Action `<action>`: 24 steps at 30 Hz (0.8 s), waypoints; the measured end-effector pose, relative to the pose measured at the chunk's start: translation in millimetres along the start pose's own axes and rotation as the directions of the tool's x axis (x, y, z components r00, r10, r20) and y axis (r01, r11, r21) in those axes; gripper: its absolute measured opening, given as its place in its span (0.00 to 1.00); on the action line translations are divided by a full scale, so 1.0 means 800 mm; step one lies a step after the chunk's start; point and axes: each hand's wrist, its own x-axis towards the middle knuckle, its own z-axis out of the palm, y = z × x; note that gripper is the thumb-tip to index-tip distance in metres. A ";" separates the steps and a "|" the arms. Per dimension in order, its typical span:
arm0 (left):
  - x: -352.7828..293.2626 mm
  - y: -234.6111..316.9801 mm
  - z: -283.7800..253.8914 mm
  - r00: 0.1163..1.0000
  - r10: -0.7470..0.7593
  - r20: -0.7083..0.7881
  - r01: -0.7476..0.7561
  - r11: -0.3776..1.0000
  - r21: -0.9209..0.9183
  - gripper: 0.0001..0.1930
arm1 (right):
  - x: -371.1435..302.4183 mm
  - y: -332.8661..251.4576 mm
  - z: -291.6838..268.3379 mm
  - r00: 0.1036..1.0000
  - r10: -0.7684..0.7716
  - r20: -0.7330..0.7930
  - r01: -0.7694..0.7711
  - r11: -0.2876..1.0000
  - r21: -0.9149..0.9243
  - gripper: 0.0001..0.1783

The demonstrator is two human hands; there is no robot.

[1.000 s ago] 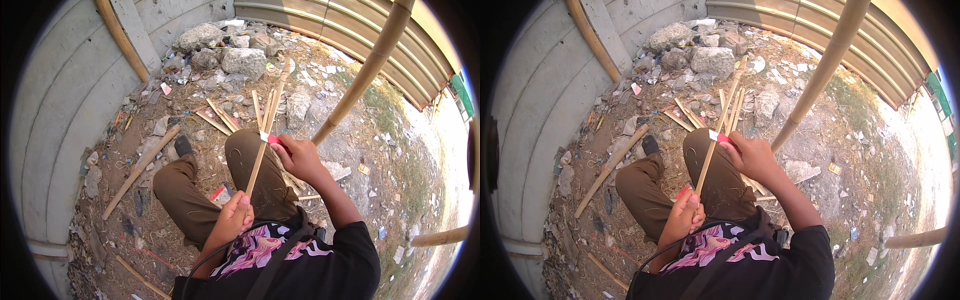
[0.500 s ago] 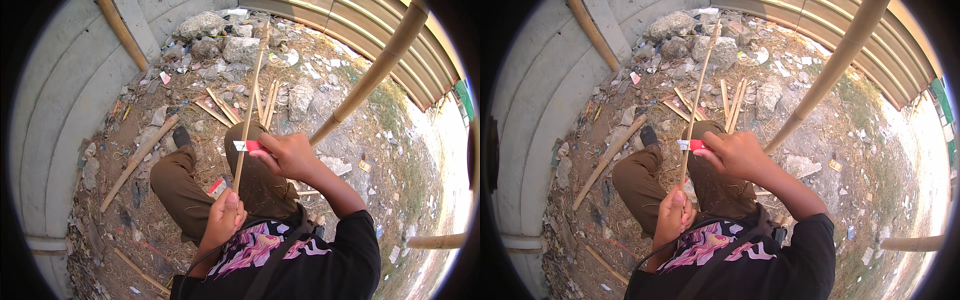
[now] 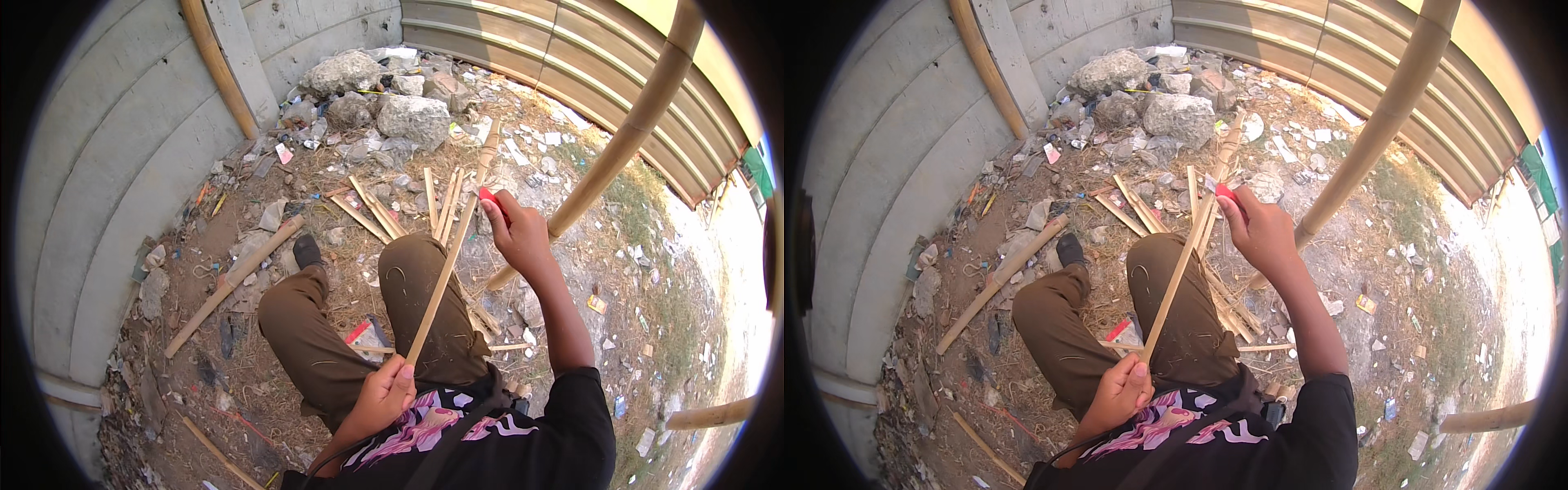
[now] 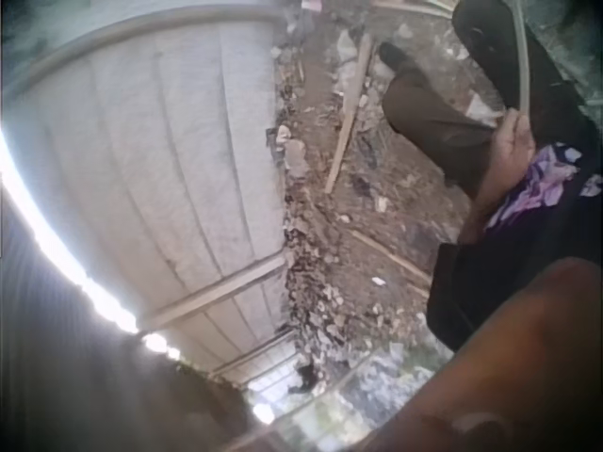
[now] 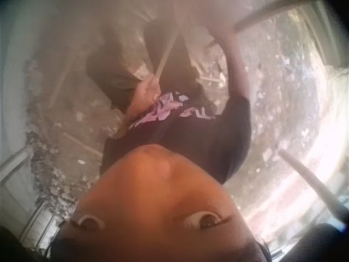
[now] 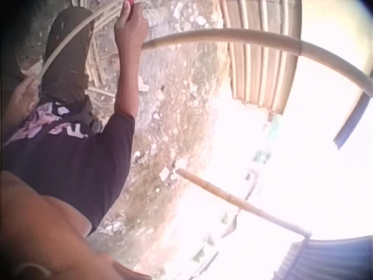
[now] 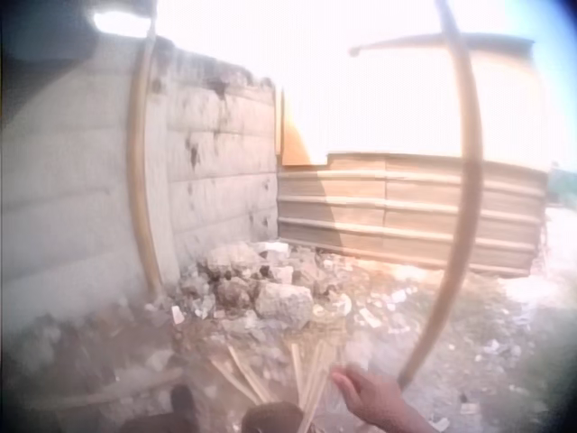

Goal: The person sits on the ground and uses a red utility knife to shave and smooth a thin bamboo stick. They hold the stick with their left hand and scrape along its length with the knife in their right hand, removing thin strips of bamboo.

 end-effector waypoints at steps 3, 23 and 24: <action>0.000 0.009 0.000 1.000 -0.005 0.010 0.006 0.995 -0.100 0.16 | -0.007 -0.013 -0.009 0.989 -0.145 0.027 0.140 0.980 0.139 0.18; -0.004 0.024 0.000 0.996 0.090 -0.008 -0.090 0.993 -0.081 0.14 | 0.038 -0.024 -0.026 0.985 -0.157 -0.072 0.161 0.986 0.040 0.18; -0.003 0.024 0.001 0.995 0.100 0.007 -0.099 0.993 -0.061 0.14 | 0.044 -0.018 -0.029 0.989 -0.134 -0.068 0.138 0.988 0.063 0.18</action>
